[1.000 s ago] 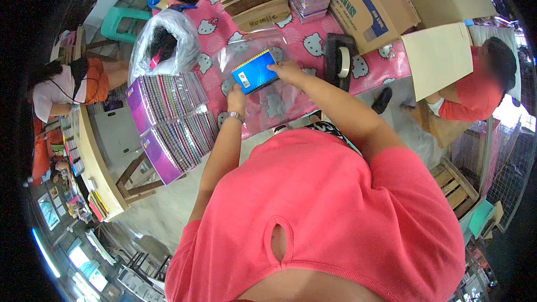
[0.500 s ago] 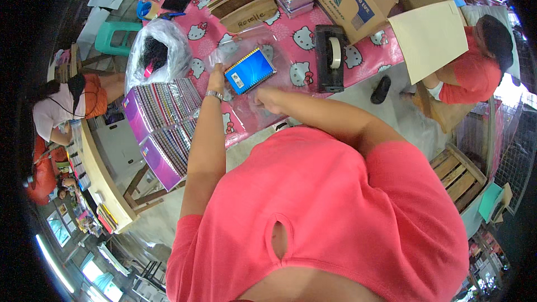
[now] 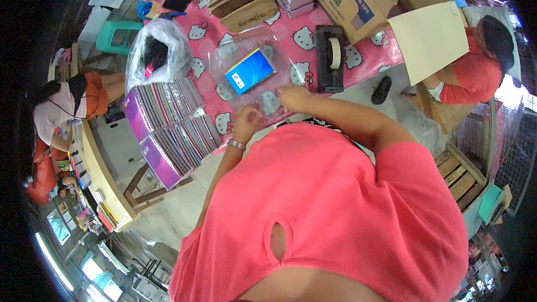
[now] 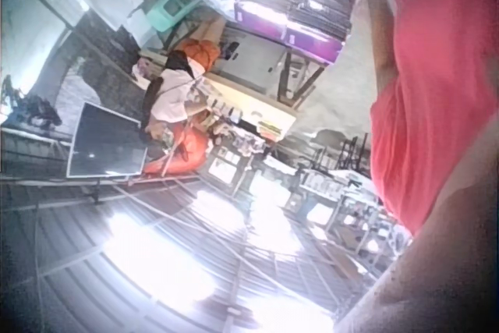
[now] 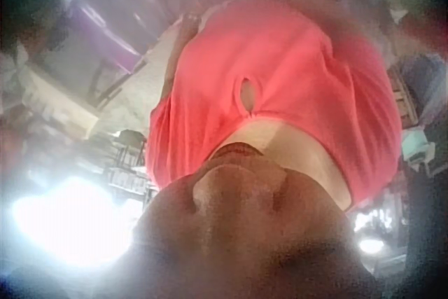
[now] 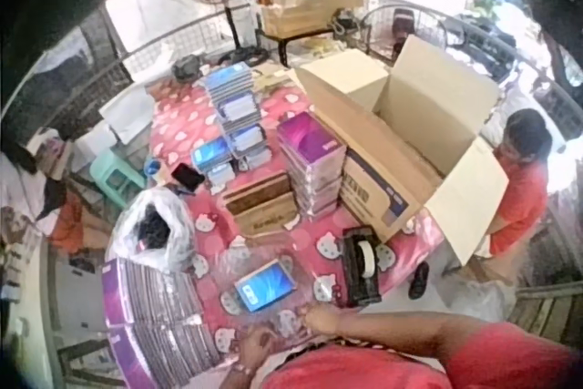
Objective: The person places individual notebooks into clear plastic bags, seals the bags with tape, and then puts the packaged notebooks into a shipping box.
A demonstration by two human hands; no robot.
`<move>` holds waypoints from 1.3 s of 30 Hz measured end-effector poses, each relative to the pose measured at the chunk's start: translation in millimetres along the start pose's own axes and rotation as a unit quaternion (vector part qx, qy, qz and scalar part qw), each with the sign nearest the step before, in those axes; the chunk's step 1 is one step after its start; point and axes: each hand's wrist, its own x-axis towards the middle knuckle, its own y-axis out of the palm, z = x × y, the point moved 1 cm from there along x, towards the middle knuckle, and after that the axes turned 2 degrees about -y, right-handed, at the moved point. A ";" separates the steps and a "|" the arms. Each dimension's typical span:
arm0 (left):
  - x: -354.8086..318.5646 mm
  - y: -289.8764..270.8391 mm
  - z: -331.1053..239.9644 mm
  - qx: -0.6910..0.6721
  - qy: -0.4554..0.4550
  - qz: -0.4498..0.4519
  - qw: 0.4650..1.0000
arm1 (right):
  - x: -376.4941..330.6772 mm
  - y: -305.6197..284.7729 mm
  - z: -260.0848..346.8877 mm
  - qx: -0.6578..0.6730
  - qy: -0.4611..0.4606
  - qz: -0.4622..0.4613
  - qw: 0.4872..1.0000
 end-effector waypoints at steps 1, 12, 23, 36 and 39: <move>-11.8 2.7 6.7 0.046 0.009 0.054 0.997 | 5.5 -1.1 -1.2 0.002 -0.006 0.001 1.000; -13.5 1.9 10.9 0.112 -0.044 0.217 0.969 | 29.7 -3.6 -2.2 0.033 0.055 0.218 0.974; -10.6 4.3 20.5 0.009 -0.099 0.088 0.991 | -2.3 -51.2 -0.4 -0.042 -0.012 0.054 0.998; 52.8 -29.7 19.3 0.086 -0.185 -0.215 0.955 | 63.4 -69.7 -129.2 0.392 0.173 -0.127 0.895; 38.2 -1.6 -16.0 0.237 0.001 -0.084 0.968 | 73.0 -79.6 -113.2 0.435 0.219 -0.066 0.871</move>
